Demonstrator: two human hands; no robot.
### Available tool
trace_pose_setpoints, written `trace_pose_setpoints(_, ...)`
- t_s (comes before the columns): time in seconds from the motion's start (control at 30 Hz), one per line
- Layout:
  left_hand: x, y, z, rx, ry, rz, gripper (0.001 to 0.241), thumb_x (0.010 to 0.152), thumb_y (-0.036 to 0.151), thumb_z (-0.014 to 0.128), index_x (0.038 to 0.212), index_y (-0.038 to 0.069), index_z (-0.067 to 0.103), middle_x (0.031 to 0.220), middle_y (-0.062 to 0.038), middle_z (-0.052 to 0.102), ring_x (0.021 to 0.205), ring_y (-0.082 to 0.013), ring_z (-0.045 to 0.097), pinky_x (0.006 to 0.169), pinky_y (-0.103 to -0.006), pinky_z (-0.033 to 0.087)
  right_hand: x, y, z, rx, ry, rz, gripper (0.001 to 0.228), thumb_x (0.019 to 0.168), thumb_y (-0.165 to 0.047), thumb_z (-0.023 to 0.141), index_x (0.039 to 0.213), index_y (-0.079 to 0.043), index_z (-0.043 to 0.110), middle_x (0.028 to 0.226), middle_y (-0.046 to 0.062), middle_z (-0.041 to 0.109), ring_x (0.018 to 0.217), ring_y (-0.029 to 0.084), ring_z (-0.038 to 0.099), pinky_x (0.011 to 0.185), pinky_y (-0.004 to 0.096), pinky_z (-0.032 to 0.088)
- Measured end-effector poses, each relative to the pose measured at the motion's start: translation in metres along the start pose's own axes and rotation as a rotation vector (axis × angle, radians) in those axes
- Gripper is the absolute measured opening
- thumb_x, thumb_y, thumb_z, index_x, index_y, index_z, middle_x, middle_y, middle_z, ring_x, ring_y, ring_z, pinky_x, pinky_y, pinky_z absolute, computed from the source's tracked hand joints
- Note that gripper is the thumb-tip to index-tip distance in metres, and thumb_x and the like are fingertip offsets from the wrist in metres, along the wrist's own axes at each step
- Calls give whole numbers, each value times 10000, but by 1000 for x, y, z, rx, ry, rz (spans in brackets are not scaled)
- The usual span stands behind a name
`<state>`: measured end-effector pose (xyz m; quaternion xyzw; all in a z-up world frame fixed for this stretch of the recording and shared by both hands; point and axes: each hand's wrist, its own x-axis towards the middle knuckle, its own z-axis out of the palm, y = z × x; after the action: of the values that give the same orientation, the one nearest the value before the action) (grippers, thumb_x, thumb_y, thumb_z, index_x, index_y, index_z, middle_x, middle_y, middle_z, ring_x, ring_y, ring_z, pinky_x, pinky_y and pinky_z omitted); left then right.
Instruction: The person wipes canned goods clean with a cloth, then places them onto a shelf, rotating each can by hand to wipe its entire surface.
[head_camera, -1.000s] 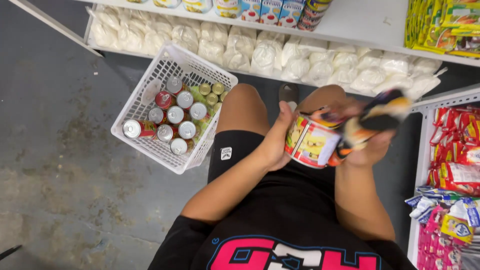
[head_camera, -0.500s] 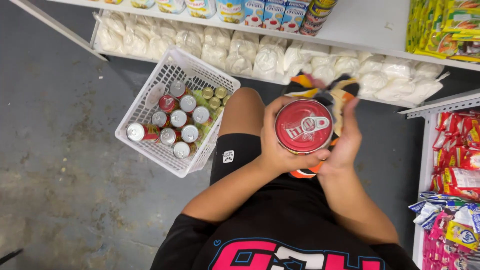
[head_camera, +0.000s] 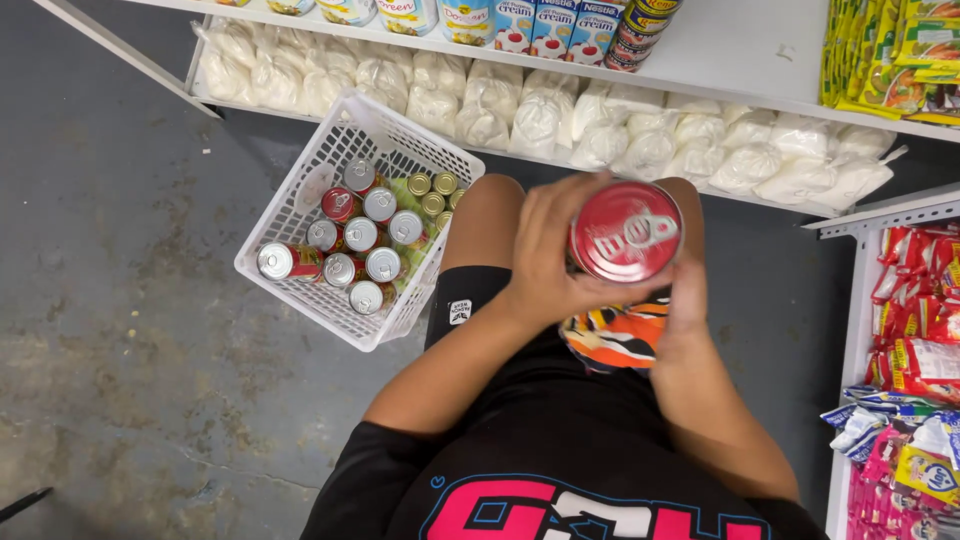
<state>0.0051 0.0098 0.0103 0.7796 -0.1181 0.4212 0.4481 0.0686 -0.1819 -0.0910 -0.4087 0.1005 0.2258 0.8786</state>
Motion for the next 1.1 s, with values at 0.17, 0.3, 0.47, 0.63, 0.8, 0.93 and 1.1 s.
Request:
trace_pose_setpoints(0.17, -2, -3, -2, -46, 17, -21, 942, 675, 451, 998, 1365, 3, 537, 1322, -145, 637, 1180, -319, 651, 1026, -393, 529, -44, -47, 88, -8, -32, -2, 402, 1074, -367, 458, 1286, -56, 600, 1228, 133, 688, 1126, 256, 676, 1011, 407, 541)
trace_pose_setpoints(0.3, -2, 9, 4, -50, -31, 64, 1000, 635, 443, 984, 1371, -32, 502, 1349, -182, 614, 1213, -355, 636, 1046, -433, 498, -11, -20, 35, -30, -47, -134, 397, 1125, -356, 457, 1300, -28, 596, 1232, 126, 675, 1144, 246, 653, 1038, 395, 521)
trace_pose_setpoints(0.47, 10, 8, -4, 33, 52, -30, 953, 689, 416, 1006, 1385, -16, 520, 1338, -154, 624, 1159, -312, 654, 1042, -377, 526, -42, -33, 82, -1, -9, -152, 399, 1077, -325, 450, 1337, -61, 597, 1297, 88, 682, 1202, 208, 660, 1069, 354, 518)
trace_pose_setpoints(0.63, 7, 24, -2, -114, -47, -57, 952, 615, 442, 996, 1328, -2, 548, 1273, -157, 638, 1149, -309, 670, 1044, -390, 538, -10, -18, 14, 102, -114, -111, 372, 1193, -371, 463, 1271, -31, 590, 1234, 152, 664, 1106, 259, 665, 997, 405, 538)
trace_pose_setpoints(0.8, 17, 12, -3, -56, -93, -27, 958, 668, 413, 1004, 1387, -8, 532, 1332, -168, 636, 1162, -317, 663, 1039, -371, 532, -23, -23, 49, -98, -132, -250, 336, 1061, -273, 499, 1286, -44, 597, 1246, 108, 670, 1154, 220, 666, 1021, 365, 548)
trace_pose_setpoints(0.93, 18, 9, -5, -153, -149, -72, 936, 677, 429, 1003, 1378, 13, 543, 1303, -129, 652, 1161, -283, 687, 1046, -352, 551, -20, -32, 37, -12, -107, -234, 312, 1087, -251, 506, 1282, -22, 591, 1229, 129, 660, 1134, 233, 668, 1014, 363, 562)
trace_pose_setpoints(1.1, 23, 13, -9, -242, -338, 88, 960, 650, 418, 998, 1392, 12, 545, 1391, -162, 626, 1232, -311, 653, 1087, -398, 509, 58, 24, -94, 46, -243, -144, 320, 1174, -262, 447, 1311, 2, 565, 1240, 146, 656, 1141, 239, 660, 997, 377, 554)
